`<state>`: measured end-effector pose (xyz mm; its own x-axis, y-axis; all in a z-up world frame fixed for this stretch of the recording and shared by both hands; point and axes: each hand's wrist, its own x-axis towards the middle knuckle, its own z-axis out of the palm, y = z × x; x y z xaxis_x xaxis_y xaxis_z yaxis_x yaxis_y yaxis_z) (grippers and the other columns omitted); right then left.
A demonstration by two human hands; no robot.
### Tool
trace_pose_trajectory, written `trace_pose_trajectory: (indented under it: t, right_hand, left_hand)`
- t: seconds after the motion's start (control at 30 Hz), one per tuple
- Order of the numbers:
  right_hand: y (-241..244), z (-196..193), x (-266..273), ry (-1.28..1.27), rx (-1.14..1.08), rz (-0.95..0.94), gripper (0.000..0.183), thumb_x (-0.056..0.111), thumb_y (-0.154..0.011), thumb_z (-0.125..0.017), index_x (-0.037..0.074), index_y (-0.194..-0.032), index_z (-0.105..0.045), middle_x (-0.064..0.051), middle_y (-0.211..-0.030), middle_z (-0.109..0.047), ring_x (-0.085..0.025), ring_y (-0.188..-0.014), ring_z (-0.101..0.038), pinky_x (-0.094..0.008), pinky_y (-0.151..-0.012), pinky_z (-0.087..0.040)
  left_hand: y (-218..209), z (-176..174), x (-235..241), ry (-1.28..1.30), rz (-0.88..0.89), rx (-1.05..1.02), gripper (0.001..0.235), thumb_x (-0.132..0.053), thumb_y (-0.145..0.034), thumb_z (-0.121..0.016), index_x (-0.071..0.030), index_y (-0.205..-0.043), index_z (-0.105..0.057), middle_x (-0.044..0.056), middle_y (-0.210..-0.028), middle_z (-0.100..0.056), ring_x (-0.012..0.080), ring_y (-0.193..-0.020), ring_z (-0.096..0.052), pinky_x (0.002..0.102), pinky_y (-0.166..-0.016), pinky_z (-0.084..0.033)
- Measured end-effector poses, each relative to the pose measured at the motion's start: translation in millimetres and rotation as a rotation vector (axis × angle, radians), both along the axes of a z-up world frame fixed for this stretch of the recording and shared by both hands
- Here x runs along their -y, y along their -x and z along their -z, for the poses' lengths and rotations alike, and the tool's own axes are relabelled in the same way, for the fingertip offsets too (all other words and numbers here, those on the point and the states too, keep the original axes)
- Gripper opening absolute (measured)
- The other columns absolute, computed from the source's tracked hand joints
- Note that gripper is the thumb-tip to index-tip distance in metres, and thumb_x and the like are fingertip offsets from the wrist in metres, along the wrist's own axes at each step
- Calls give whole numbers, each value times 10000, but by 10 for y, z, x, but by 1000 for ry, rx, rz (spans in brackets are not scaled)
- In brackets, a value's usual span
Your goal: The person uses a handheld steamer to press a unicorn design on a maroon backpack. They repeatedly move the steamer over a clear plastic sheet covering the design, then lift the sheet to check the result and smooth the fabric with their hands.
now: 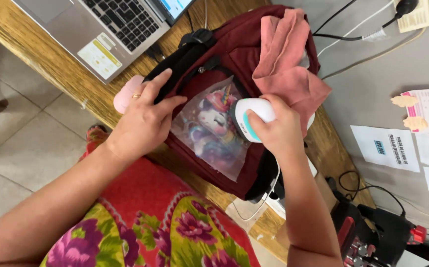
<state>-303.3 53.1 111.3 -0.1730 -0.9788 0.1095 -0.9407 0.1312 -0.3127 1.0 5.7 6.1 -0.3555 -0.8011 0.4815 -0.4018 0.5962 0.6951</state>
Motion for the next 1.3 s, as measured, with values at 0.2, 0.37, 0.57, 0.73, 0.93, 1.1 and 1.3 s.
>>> trace_pose_trajectory:
  t: [0.2, 0.37, 0.57, 0.73, 0.93, 1.1, 1.3]
  right_hand:
    - [46, -6, -88, 105, 26, -43, 433, 306, -739, -880, 124, -1113, -761, -113, -927, -767, -330, -912, -748, -436, -780, -603]
    - [65, 6, -153, 140, 83, -35, 438, 303, -746, -889, 106, -1113, -754, -151, -916, -763, -361, -927, -745, -468, -775, -599]
    - [-5, 11, -130, 156, 98, -10, 417, 290, -773, -889, 122, -1129, -752, -115, -929, -767, -330, -920, -751, -431, -789, -601]
    - [-73, -49, -213, 113, 170, 66, 409, 283, -735, -885, 146, -1101, -764, -105, -906, -769, -321, -916, -755, -425, -801, -603]
    - [-73, 6, -241, 207, 169, -14, 377, 213, -749, -892, 89, -1081, -762, -126, -897, -760, -322, -884, -759, -407, -780, -607]
    - [-70, 4, -269, 251, 127, -64, 394, 216, -750, -908, 73, -1087, -762, -143, -905, -756, -339, -882, -756, -405, -762, -611]
    - [-46, 16, -295, 273, 114, -109, 426, 231, -733, -919, 71, -1094, -759, -152, -909, -749, -360, -881, -746, -421, -761, -607]
  left_hand:
    - [-16, -36, 39, 37, -13, -4, 369, -54, -890, -654, -189, -1216, -760, 176, -1501, -503, 435, -1177, -569, 508, -1004, -492]
    - [-45, -145, 20, 41, -2, 11, 363, -55, -921, -634, -184, -1237, -759, 178, -1511, -496, 447, -1163, -564, 528, -980, -503]
    - [-46, -134, 32, 55, 9, 9, 353, -70, -935, -635, -186, -1246, -755, 183, -1524, -492, 445, -1182, -565, 527, -1061, -476]
    - [-20, -89, 15, 50, -7, 13, 343, -50, -937, -638, -180, -1229, -762, 189, -1515, -498, 453, -1178, -565, 542, -1071, -465]
    - [0, -14, -2, 21, -12, 9, 341, -37, -939, -640, -179, -1223, -764, 184, -1517, -506, 473, -1227, -567, 567, -1095, -441]
    - [-15, -54, -26, 9, 20, 13, 341, -31, -947, -614, -152, -1232, -755, 212, -1527, -488, 493, -1241, -559, 585, -1098, -437]
    - [-34, -99, -30, 17, 28, 42, 341, -37, -936, -633, -143, -1236, -756, 236, -1504, -496, 505, -1182, -587, 582, -1032, -476]
